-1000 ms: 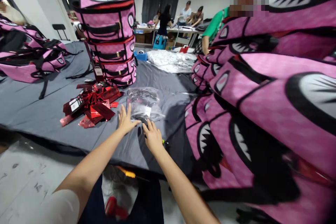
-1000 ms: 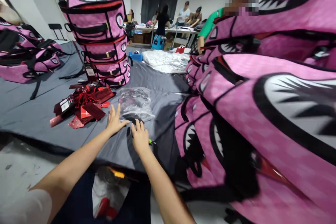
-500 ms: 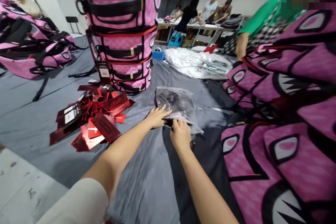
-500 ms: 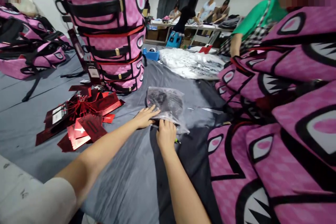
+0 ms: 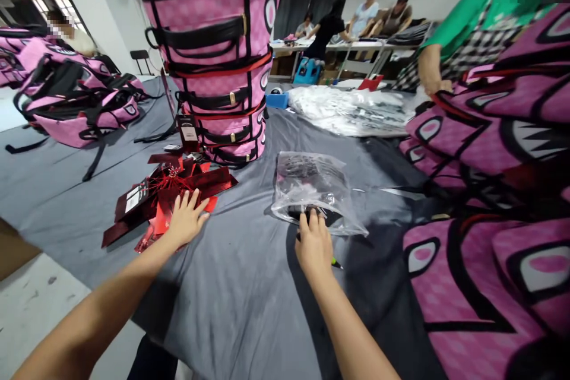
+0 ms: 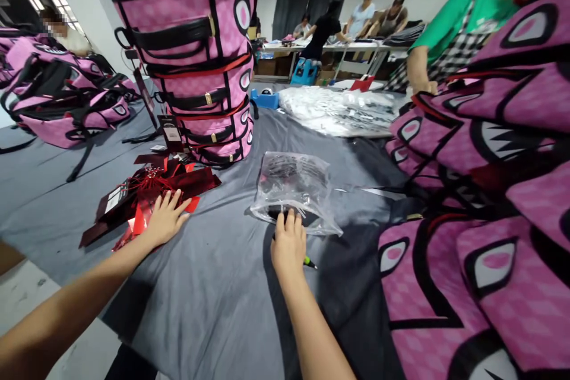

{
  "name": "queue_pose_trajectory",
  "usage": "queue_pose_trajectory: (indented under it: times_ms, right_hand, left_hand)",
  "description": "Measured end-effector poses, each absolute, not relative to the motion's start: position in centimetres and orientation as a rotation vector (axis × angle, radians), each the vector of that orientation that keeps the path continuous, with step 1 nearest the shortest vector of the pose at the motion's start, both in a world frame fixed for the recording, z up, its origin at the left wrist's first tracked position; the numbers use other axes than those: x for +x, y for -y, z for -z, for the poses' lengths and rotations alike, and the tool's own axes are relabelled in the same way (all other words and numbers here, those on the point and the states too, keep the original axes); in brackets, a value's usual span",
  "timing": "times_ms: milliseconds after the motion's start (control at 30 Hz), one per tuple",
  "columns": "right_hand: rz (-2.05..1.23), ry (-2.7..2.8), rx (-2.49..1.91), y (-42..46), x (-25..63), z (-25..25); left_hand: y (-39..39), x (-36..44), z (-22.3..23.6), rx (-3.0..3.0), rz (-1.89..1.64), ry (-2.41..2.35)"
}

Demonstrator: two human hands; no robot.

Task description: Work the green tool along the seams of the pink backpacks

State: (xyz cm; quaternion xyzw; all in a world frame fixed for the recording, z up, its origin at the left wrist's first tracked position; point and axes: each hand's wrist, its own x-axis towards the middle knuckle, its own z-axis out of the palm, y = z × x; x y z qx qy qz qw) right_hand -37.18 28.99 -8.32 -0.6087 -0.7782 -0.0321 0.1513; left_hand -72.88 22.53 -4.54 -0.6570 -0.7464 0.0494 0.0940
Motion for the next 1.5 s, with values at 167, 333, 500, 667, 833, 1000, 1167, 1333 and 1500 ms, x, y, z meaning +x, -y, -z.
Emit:
queue_pose_trajectory:
  times_ms: [167,333,500,667,833,1000,1167,1333,1500]
  right_hand:
    - [0.131,2.258,-1.754,-27.7,-36.3,9.1]
    - [0.164,2.276,-1.702,-26.6,-36.0,10.0]
    - [0.223,2.29,-1.582,-26.1,-36.6,11.3]
    - [0.24,2.234,-1.483,-25.6,-37.2,10.9]
    - [0.219,2.195,-1.382,-24.4,-37.0,9.4]
    - [0.098,2.174,-1.314,-24.9,-37.3,8.4]
    - [-0.019,2.106,-1.312,-24.4,-36.5,6.3]
    - [-0.34,1.805,-1.315,-20.1,-36.9,3.7]
    - [-1.131,1.313,-1.053,-19.8,-44.2,-3.3]
  left_hand:
    - [-24.8,-77.2,4.3,-1.778,-0.115,2.341]
    - [-25.1,-83.3,3.6,-1.562,-0.102,2.482]
    - [-25.6,-88.6,1.2,-1.542,-0.063,2.546]
    - [-27.3,-88.2,-4.5,-1.578,0.125,2.484]
    - [-31.8,-80.9,-15.2,-1.513,0.638,2.081]
    - [-38.9,-71.7,-25.5,-1.835,0.937,1.576]
    - [-43.1,-69.1,-29.0,-1.722,0.82,1.651]
    - [-41.4,-70.0,-32.9,-1.648,0.875,1.622]
    - [-33.1,-68.0,-41.2,-1.569,1.187,1.569]
